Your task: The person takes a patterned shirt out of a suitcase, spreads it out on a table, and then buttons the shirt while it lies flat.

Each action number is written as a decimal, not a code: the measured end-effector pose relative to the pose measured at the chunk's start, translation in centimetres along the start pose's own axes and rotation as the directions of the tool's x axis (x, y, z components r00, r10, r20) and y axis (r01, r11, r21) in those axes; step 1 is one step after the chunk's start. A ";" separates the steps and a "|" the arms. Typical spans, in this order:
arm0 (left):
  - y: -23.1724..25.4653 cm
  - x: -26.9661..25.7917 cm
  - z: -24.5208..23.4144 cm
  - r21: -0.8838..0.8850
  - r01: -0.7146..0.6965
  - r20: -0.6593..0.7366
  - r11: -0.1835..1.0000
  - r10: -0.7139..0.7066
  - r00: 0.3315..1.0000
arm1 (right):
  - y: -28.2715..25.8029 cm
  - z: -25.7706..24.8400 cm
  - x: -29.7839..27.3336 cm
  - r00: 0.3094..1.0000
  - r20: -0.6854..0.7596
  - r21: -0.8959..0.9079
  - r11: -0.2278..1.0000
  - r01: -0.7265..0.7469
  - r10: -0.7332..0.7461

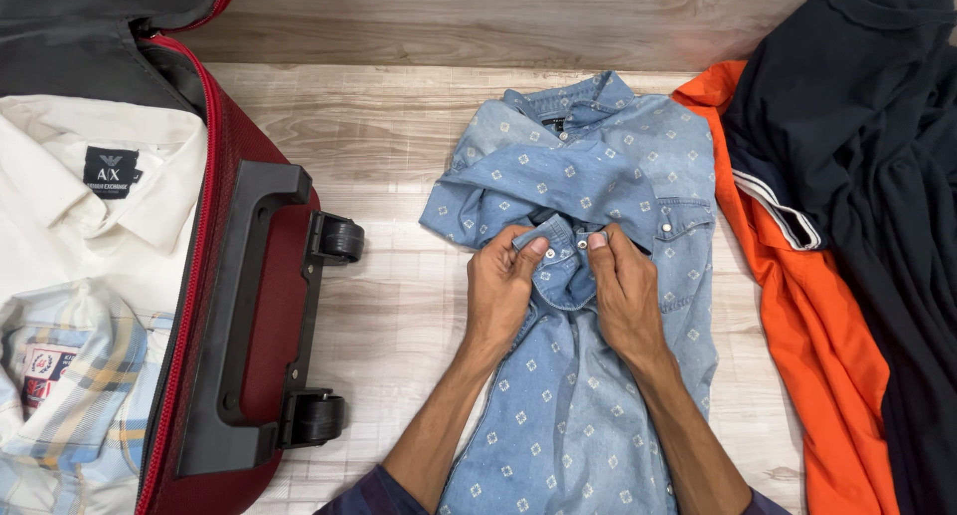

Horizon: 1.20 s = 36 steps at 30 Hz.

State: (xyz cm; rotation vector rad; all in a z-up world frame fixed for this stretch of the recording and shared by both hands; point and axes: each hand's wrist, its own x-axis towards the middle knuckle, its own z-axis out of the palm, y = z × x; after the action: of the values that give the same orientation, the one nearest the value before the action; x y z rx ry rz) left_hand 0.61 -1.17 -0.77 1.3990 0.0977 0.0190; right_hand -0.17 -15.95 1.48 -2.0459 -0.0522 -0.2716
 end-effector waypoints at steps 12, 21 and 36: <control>2.6 -0.8 -0.4 0.190 -0.150 0.123 0.970 0.128 0.984 | -1.8 -0.2 -0.4 0.984 0.009 -0.012 0.984 0.180 -0.180; 1.0 0.4 -1.1 -0.211 -0.099 0.038 0.972 0.109 0.993 | -2.3 -1.2 -1.2 0.966 -0.045 0.151 0.954 0.259 -0.255; 3.6 -2.4 -3.1 0.697 -0.580 0.257 0.422 0.609 0.751 | 5.8 -7.9 -0.2 0.937 -0.345 -0.289 0.956 -0.047 -0.058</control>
State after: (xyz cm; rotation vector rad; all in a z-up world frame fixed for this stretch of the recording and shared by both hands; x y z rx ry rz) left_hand -1.84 2.32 2.38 2.2181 -0.4395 0.6890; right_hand -0.80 -25.64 -0.03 -2.2596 0.2159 -0.6799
